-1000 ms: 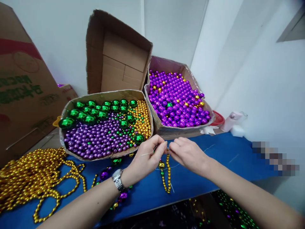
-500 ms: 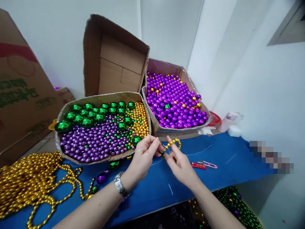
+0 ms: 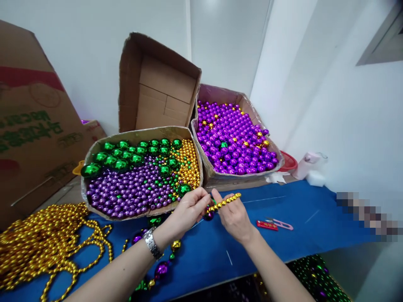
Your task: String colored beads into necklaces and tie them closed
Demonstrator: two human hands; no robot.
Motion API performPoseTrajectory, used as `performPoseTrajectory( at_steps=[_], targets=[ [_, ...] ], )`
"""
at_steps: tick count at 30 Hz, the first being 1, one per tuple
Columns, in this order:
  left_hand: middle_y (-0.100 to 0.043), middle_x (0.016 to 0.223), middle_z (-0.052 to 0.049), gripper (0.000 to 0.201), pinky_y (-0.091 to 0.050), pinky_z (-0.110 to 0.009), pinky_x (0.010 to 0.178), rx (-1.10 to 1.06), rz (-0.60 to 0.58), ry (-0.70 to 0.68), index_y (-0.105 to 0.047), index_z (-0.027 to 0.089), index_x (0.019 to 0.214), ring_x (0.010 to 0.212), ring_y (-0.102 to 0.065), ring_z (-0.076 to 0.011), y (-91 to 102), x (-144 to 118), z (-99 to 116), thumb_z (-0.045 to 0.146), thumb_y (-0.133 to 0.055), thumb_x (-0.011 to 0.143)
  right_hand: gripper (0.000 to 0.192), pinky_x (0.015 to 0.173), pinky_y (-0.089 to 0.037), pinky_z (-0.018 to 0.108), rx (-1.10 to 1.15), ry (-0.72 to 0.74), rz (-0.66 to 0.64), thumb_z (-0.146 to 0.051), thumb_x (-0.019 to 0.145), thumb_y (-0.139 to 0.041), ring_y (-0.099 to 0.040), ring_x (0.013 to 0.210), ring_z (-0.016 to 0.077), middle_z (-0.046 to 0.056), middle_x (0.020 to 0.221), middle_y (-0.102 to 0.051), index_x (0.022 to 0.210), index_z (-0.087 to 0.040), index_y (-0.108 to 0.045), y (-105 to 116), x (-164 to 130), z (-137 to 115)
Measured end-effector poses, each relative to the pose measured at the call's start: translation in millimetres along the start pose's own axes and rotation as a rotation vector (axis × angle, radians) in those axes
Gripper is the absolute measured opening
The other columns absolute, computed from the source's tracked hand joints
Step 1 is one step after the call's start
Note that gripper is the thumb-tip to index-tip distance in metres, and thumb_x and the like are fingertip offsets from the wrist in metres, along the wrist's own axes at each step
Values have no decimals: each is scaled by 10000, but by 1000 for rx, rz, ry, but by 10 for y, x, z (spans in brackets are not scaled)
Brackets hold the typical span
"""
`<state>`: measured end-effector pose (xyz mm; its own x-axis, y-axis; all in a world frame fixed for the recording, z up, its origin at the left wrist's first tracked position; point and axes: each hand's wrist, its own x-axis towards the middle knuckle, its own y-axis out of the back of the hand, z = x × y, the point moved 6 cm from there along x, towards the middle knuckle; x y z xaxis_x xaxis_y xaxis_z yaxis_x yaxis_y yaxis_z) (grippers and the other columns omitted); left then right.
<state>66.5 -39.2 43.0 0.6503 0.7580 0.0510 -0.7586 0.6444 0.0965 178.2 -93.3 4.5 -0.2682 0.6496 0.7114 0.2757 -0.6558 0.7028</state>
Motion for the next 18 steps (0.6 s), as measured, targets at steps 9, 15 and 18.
performPoseTrajectory(
  at_steps=[9,15,18],
  targets=[
    [-417,594,48,216,-250,-196,459,47,-59,9,-525,150,698,513,-319,-80,67,59,-28,316,-536,836,411,815,-480,396,105,-113,-15,-125,935,-395,-597,877,232,131,1008,-654,1337,-170,-464,60,12,-93],
    [-502,658,18,242,-324,-212,546,2,102,-80,-524,151,715,594,-408,-101,199,-15,-113,334,-507,872,321,809,-488,246,729,-311,-314,-196,924,-474,-637,895,152,10,1020,-677,1223,-272,-563,287,-212,-386],
    [-528,710,8,210,-360,-222,597,49,68,-98,-531,153,754,651,-447,-113,94,-85,-124,317,-499,881,220,752,-470,246,721,-511,-157,-216,916,-493,-634,820,152,11,928,-681,1071,-249,-645,344,-209,-254]
  ],
)
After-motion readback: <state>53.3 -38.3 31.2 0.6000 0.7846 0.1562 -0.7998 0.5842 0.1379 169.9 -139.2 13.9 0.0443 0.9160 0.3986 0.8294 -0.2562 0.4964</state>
